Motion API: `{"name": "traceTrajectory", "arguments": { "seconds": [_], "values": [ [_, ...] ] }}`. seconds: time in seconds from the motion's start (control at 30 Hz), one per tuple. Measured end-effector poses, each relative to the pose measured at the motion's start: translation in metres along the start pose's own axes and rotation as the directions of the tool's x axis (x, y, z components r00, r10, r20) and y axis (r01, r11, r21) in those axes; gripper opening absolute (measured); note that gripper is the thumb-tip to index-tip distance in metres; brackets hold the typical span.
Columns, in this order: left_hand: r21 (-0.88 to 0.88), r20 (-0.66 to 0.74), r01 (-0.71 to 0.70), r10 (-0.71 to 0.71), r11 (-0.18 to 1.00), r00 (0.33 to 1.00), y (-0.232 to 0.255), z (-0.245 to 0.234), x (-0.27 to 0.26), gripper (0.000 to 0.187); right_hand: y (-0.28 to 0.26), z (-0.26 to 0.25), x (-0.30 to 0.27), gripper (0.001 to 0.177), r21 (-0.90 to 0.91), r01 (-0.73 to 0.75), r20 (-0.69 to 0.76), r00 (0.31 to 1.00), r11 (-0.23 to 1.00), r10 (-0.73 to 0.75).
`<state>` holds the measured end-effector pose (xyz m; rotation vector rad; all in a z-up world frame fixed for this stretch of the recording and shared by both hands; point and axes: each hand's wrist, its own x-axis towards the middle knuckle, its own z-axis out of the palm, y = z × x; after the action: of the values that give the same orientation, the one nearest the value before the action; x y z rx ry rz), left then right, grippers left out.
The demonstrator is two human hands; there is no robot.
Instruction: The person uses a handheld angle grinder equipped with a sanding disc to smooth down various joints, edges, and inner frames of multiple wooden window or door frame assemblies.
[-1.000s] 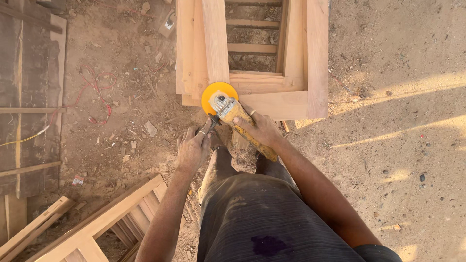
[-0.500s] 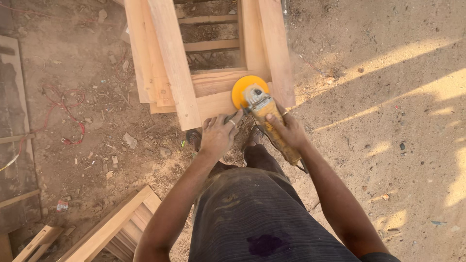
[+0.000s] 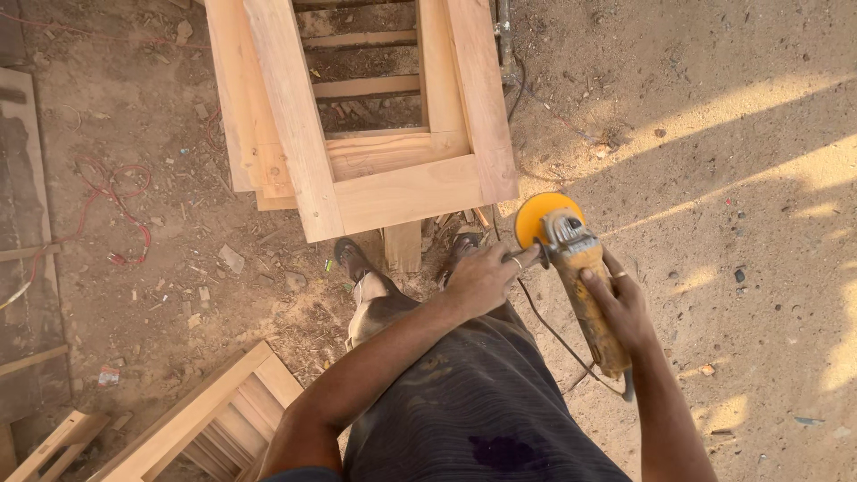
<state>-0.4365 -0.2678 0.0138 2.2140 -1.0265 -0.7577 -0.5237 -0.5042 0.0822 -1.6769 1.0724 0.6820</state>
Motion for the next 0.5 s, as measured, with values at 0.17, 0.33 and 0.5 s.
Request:
{"name": "traceTrajectory", "arguments": {
  "seconds": [0.17, 0.33, 0.5],
  "values": [
    [-0.045, -0.013, 0.069, -0.070, 0.997, 0.997, 0.034, 0.008, 0.024, 0.064, 0.013, -0.044, 0.011, 0.081, -0.078, 0.116, -0.045, 0.992, 0.990, -0.119],
    [0.009, -0.242, 0.141, -0.135, 0.990, 0.961, 0.061, 0.017, 0.036, 0.065, 0.015, -0.075, 0.046, 0.080, -0.072, 0.336, 0.084, 0.940, 0.939, -0.330],
    [-0.041, -0.145, 0.290, -0.293, 0.956, 0.945, 0.087, 0.030, 0.037, 0.062, 0.020, -0.091, 0.059, 0.089, -0.099, 0.171, 0.141, 0.978, 0.980, -0.157]
  ]
}}
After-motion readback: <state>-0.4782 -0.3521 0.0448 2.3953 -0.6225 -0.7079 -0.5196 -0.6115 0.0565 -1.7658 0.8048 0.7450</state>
